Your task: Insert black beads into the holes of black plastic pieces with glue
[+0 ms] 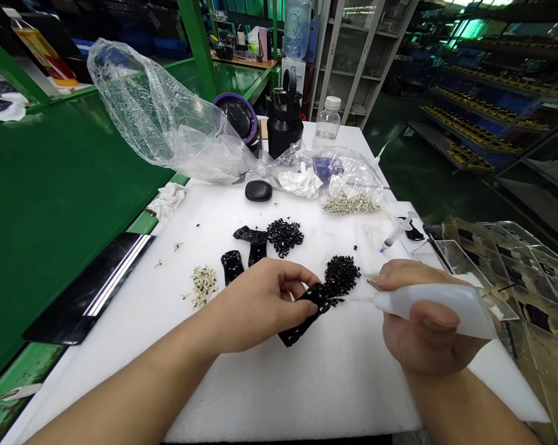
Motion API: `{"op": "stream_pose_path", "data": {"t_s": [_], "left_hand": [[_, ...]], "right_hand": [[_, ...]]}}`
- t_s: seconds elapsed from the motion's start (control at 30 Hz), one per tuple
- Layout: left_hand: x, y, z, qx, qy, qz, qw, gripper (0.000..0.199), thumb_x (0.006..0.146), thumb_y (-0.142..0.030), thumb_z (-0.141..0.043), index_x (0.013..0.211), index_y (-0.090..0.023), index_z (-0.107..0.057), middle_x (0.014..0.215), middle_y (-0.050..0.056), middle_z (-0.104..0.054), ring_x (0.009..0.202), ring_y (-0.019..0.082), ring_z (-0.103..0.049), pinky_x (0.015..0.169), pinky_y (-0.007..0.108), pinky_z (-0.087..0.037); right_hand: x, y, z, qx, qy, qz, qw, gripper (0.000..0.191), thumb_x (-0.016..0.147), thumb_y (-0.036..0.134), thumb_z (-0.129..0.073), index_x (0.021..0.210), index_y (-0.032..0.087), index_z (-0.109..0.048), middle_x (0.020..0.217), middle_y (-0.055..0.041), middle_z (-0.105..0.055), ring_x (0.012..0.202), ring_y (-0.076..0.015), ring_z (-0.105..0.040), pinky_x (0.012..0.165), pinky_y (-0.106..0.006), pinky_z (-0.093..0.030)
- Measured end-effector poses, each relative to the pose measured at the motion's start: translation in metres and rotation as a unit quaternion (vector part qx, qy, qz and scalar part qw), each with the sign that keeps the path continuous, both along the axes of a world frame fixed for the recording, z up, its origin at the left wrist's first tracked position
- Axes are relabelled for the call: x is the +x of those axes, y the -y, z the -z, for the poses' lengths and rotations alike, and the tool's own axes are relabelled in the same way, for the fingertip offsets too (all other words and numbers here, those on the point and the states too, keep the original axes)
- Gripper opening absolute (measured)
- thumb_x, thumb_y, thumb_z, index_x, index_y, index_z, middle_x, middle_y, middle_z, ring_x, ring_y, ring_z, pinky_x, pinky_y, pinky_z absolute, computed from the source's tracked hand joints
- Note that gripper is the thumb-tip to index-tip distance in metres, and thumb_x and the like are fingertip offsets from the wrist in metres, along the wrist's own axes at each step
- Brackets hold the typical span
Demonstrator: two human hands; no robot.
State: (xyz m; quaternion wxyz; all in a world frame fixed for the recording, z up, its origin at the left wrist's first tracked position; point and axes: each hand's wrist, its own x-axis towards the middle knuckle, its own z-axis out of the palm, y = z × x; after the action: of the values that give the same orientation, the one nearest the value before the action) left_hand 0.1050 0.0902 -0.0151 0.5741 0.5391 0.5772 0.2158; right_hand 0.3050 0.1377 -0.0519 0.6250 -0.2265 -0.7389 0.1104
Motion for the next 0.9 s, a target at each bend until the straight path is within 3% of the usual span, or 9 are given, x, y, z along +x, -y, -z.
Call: {"op": "stream_pose_path", "data": {"t_s": [0.1, 0.17, 0.47, 0.63, 0.7, 0.8, 0.9], "left_hand": [[0.000, 0.001, 0.000, 0.002, 0.000, 0.004, 1.000, 0.019, 0.079, -0.033, -0.064, 0.093, -0.020, -0.067, 0.066, -0.003, -0.053, 0.060, 0.011, -0.046, 0.056, 0.023, -0.039], [-0.001, 0.001, 0.001, 0.003, -0.001, 0.008, 1.000, 0.020, 0.079, -0.033, -0.063, 0.095, -0.021, -0.067, 0.067, -0.003, -0.055, 0.061, 0.011, -0.047, 0.056, 0.023, -0.039], [-0.002, 0.001, 0.000, 0.005, -0.010, 0.011, 1.000, 0.022, 0.080, -0.035, -0.063, 0.096, -0.021, -0.067, 0.070, -0.003, -0.056, 0.063, 0.011, -0.048, 0.058, 0.023, -0.040], [-0.002, 0.001, 0.000, -0.001, -0.007, 0.006, 1.000, 0.022, 0.079, -0.035, -0.065, 0.097, -0.022, -0.067, 0.069, -0.003, -0.057, 0.063, 0.011, -0.049, 0.058, 0.023, -0.041], [-0.006, -0.002, 0.002, -0.003, 0.001, -0.010, 1.000, 0.023, 0.078, -0.035, -0.067, 0.097, -0.021, -0.068, 0.069, -0.003, -0.058, 0.063, 0.012, -0.051, 0.059, 0.023, -0.042], [-0.016, -0.008, 0.005, 0.000, 0.047, -0.079, 0.996, 0.025, 0.077, -0.035, -0.070, 0.097, -0.020, -0.066, 0.072, -0.001, -0.063, 0.068, 0.014, -0.058, 0.063, 0.024, -0.046], [-0.028, -0.013, 0.005, 0.019, 0.102, -0.180, 0.978, 0.027, 0.074, -0.032, -0.073, 0.096, -0.019, -0.063, 0.073, -0.001, -0.066, 0.076, 0.016, -0.063, 0.060, 0.022, -0.045]], "right_hand": [[-0.002, -0.005, 0.006, 0.076, -0.077, -0.026, 0.994, 0.025, 0.093, 0.030, -0.053, 0.115, 0.036, -0.065, 0.067, 0.0021, -0.065, 0.057, -0.0170, -0.060, 0.051, -0.033, -0.049], [-0.003, -0.008, 0.008, 0.074, -0.070, -0.033, 0.994, 0.032, 0.093, 0.028, -0.053, 0.121, 0.039, -0.061, 0.070, 0.0024, -0.066, 0.058, -0.0171, -0.061, 0.051, -0.033, -0.048], [-0.006, -0.010, 0.003, 0.080, -0.087, -0.047, 0.992, 0.016, 0.091, 0.027, -0.057, 0.100, 0.025, -0.070, 0.066, 0.0007, -0.065, 0.055, -0.0173, -0.061, 0.051, -0.033, -0.050], [-0.004, -0.010, 0.006, 0.078, -0.085, -0.046, 0.992, 0.017, 0.091, 0.030, -0.056, 0.098, 0.024, -0.071, 0.068, 0.0002, -0.067, 0.056, -0.0176, -0.061, 0.050, -0.033, -0.049], [-0.004, -0.008, 0.004, 0.024, -0.146, -0.028, 0.989, 0.025, 0.091, 0.040, -0.055, 0.088, 0.023, -0.073, 0.068, -0.0018, -0.065, 0.055, -0.0169, -0.059, 0.048, -0.033, -0.048], [-0.007, -0.009, -0.005, -0.127, -0.274, -0.021, 0.953, 0.032, 0.091, 0.044, -0.054, 0.086, 0.019, -0.073, 0.071, -0.0038, -0.064, 0.054, -0.0150, -0.059, 0.047, -0.030, -0.047], [-0.015, -0.018, -0.012, -0.349, -0.245, -0.121, 0.897, 0.021, 0.085, 0.031, -0.065, 0.100, 0.018, -0.071, 0.088, -0.0058, -0.069, 0.077, -0.0186, -0.068, 0.061, -0.031, -0.054]]}}
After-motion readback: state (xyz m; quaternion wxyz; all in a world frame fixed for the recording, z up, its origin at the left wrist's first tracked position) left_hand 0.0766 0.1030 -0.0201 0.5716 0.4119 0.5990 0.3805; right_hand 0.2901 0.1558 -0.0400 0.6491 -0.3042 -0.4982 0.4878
